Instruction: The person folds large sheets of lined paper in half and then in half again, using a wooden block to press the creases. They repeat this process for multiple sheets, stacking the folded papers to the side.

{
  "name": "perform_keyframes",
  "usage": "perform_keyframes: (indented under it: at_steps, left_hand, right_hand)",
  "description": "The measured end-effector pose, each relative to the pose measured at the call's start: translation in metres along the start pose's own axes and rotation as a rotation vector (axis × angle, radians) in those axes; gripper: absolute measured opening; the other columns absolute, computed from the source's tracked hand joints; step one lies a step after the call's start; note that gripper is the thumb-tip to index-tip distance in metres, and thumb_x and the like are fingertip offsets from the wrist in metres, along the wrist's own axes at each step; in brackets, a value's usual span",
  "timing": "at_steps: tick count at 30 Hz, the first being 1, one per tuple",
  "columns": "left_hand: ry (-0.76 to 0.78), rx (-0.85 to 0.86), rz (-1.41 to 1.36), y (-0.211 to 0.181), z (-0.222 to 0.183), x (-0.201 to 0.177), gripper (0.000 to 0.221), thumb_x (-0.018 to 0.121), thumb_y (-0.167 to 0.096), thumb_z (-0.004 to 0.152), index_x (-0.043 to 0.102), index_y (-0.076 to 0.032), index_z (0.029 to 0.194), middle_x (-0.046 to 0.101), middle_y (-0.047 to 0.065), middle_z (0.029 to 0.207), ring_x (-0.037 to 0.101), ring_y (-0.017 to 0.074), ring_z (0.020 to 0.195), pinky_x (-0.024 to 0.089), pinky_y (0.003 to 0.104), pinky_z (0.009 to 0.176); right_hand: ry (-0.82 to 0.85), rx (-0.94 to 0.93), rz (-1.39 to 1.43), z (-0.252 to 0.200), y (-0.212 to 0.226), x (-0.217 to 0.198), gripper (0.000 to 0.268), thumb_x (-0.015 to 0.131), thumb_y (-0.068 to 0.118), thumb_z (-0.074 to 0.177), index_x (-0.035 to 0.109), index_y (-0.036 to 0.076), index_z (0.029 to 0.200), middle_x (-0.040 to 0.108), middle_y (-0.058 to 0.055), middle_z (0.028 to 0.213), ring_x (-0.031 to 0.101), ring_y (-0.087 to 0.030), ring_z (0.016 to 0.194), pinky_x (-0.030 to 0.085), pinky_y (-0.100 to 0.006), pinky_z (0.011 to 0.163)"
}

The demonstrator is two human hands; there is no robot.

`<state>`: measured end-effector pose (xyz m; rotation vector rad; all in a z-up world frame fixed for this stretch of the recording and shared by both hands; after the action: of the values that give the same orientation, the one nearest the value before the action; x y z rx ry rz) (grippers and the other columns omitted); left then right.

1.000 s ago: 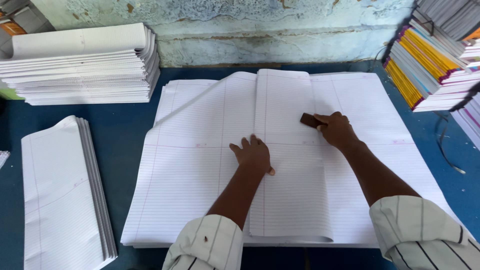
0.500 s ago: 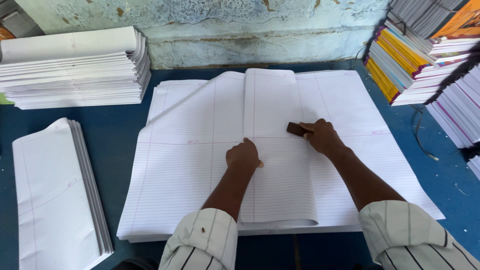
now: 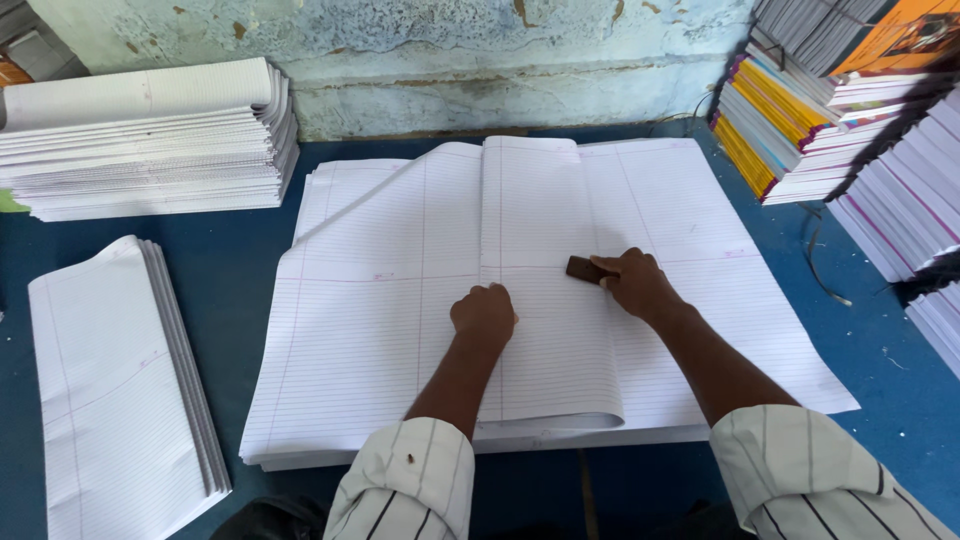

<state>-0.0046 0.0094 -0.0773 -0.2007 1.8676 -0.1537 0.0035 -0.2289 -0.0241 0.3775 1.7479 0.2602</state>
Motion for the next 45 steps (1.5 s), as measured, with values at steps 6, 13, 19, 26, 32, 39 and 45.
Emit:
perform_keyframes:
  at_steps: [6, 13, 19, 26, 32, 39, 45]
  left_hand:
    - [0.244, 0.042, 0.072, 0.000, -0.022, -0.024, 0.124, 0.094, -0.054, 0.069, 0.025, -0.002, 0.159, 0.050, 0.019, 0.143, 0.059, 0.0328, 0.125, 0.055, 0.044, 0.091]
    - [0.227, 0.009, 0.107, -0.008, -0.041, -0.033, 0.142, 0.097, -0.058, 0.057, 0.019, -0.002, 0.162, 0.049, 0.018, 0.146, 0.059, 0.0320, 0.127, 0.060, 0.042, 0.088]
    - [0.235, -0.019, 0.118, -0.008, -0.044, -0.032, 0.137, 0.096, -0.060, 0.059, 0.023, -0.003, 0.161, 0.050, 0.014, 0.144, 0.060, 0.0297, 0.125, 0.061, 0.043, 0.084]
    - [0.237, -0.050, 0.116, -0.007, -0.053, -0.029, 0.099, 0.089, -0.062, 0.066, 0.058, -0.005, 0.140, 0.057, 0.010, 0.138, 0.067, 0.0261, 0.115, 0.063, 0.038, 0.077]
    - [0.224, -0.085, 0.068, -0.004, -0.051, -0.025, 0.114, 0.091, -0.062, 0.067, 0.043, -0.002, 0.151, 0.052, 0.014, 0.148, 0.068, 0.0266, 0.117, 0.063, 0.040, 0.079]
    - [0.217, -0.067, 0.058, -0.005, -0.052, -0.023, 0.105, 0.090, -0.059, 0.068, 0.050, -0.002, 0.147, 0.047, 0.015, 0.152, 0.065, 0.0296, 0.121, 0.064, 0.044, 0.082]
    - [0.203, -0.068, 0.040, -0.004, -0.055, -0.024, 0.111, 0.091, -0.058, 0.068, 0.045, 0.001, 0.150, 0.048, 0.018, 0.150, 0.065, 0.0306, 0.121, 0.064, 0.044, 0.081]
  right_hand:
    - [0.002, 0.011, 0.002, -0.009, -0.003, 0.005, 0.045, 0.063, 0.025, 0.099, 0.059, 0.033, 0.143, 0.056, -0.011, 0.134, 0.055, -0.026, 0.128, 0.047, -0.041, 0.111]
    - [-0.002, -0.056, -0.001, -0.021, -0.005, 0.004, 0.045, 0.065, 0.023, 0.098, 0.061, 0.031, 0.141, 0.058, -0.011, 0.136, 0.055, -0.028, 0.130, 0.047, -0.043, 0.112]
    - [0.058, 0.006, 0.004, -0.043, 0.001, -0.004, 0.043, 0.064, 0.023, 0.098, 0.061, 0.032, 0.140, 0.059, -0.010, 0.134, 0.057, -0.026, 0.128, 0.048, -0.041, 0.111]
    - [0.104, -0.022, -0.043, -0.066, 0.004, -0.006, 0.045, 0.062, 0.023, 0.099, 0.060, 0.032, 0.143, 0.059, -0.007, 0.130, 0.058, -0.023, 0.123, 0.048, -0.039, 0.111]
    - [0.112, -0.068, -0.068, -0.075, -0.005, 0.001, 0.045, 0.062, 0.021, 0.099, 0.059, 0.032, 0.143, 0.059, -0.006, 0.127, 0.052, -0.022, 0.124, 0.042, -0.039, 0.112]
    - [0.118, -0.179, -0.063, -0.086, -0.014, 0.007, 0.046, 0.064, 0.017, 0.096, 0.062, 0.028, 0.141, 0.062, -0.006, 0.117, 0.055, -0.022, 0.113, 0.047, -0.037, 0.105]
    - [0.121, -0.259, -0.035, -0.102, -0.022, 0.011, 0.043, 0.065, 0.014, 0.094, 0.065, 0.025, 0.136, 0.064, -0.006, 0.111, 0.056, -0.022, 0.108, 0.047, -0.037, 0.102]
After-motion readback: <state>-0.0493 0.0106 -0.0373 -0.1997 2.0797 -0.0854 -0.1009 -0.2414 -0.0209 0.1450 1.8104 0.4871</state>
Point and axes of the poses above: each hand's wrist, its own z-axis towards the middle knuckle, its own x-axis out of the palm, y = z × x, the point moved 4 cm from there along z, towards the middle knuckle
